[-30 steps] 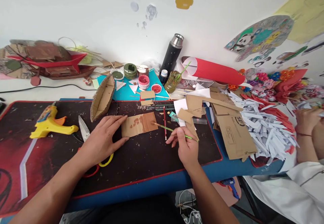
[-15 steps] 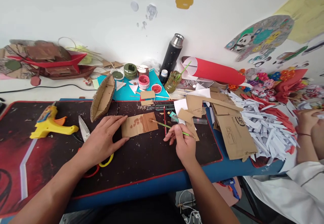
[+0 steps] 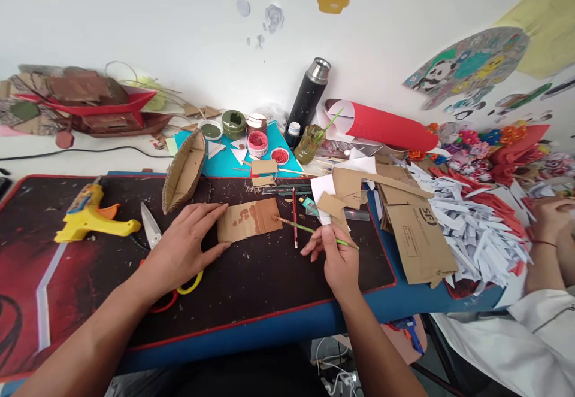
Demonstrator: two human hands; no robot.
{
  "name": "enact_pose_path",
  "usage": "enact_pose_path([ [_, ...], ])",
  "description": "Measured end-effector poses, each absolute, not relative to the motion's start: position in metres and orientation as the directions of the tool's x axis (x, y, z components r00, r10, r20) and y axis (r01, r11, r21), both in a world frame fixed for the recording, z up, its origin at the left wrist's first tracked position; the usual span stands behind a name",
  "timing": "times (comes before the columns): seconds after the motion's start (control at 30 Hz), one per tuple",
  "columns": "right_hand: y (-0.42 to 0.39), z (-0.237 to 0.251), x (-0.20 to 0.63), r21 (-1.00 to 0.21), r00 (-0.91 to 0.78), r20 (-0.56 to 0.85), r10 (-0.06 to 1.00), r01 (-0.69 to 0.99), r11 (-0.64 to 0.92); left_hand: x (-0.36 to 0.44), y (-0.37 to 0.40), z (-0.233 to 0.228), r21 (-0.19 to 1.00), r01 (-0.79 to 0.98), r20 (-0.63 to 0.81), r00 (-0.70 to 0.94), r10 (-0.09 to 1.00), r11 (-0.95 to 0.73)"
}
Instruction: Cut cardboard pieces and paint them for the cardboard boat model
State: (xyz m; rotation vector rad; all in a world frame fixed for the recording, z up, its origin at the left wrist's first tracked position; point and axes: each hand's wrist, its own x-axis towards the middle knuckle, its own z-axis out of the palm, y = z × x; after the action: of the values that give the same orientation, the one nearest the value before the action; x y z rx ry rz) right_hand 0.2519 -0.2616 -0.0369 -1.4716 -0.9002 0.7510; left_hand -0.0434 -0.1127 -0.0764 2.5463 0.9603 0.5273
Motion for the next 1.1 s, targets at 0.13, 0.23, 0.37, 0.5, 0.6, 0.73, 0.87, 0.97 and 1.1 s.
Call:
enact_pose_path([
  [0.13,-0.260,-0.037,0.240,-0.998,0.467,0.035,0.883,0.069,0.004,-0.043,-0.113,-0.075,0.456,0.543,0.221,0.698,0.681,-0.705],
  [0.23,-0.256,-0.039,0.230,-0.998,0.421,0.029,0.907,0.063,0.003,-0.044,-0.113,-0.075,0.451,0.539,0.224,0.703,0.675,-0.711],
  [0.37,-0.256,-0.039,0.232,-0.996,0.415,0.024,0.909,0.085,-0.013,-0.043,-0.112,-0.076,0.450,0.543,0.222,0.701,0.678,-0.709],
  [0.5,-0.261,-0.036,0.243,-0.996,0.470,0.030,0.882,0.084,-0.010,-0.043,-0.113,-0.076,0.453,0.541,0.222,0.701,0.677,-0.709],
  [0.6,-0.264,-0.035,0.241,-0.997,0.474,0.021,0.880,0.076,-0.017,-0.043,-0.113,-0.076,0.457,0.542,0.224,0.697,0.681,-0.705],
  [0.73,-0.259,-0.040,0.228,-0.994,0.391,0.034,0.920,0.105,-0.009,-0.043,-0.113,-0.076,0.465,0.537,0.226,0.696,0.681,-0.704],
  [0.87,-0.247,-0.043,0.224,-0.982,0.362,0.091,0.928,0.187,0.024,-0.043,-0.113,-0.076,0.477,0.521,0.230,0.703,0.673,-0.708],
  [0.97,-0.234,-0.043,0.226,-0.977,0.357,0.111,0.928,0.209,0.036,-0.042,-0.113,-0.075,0.488,0.528,0.224,0.694,0.684,-0.695],
  [1.1,-0.220,-0.042,0.225,-0.947,0.304,0.152,0.940,0.316,0.051,-0.041,-0.114,-0.074,0.494,0.539,0.214,0.685,0.696,-0.682],
])
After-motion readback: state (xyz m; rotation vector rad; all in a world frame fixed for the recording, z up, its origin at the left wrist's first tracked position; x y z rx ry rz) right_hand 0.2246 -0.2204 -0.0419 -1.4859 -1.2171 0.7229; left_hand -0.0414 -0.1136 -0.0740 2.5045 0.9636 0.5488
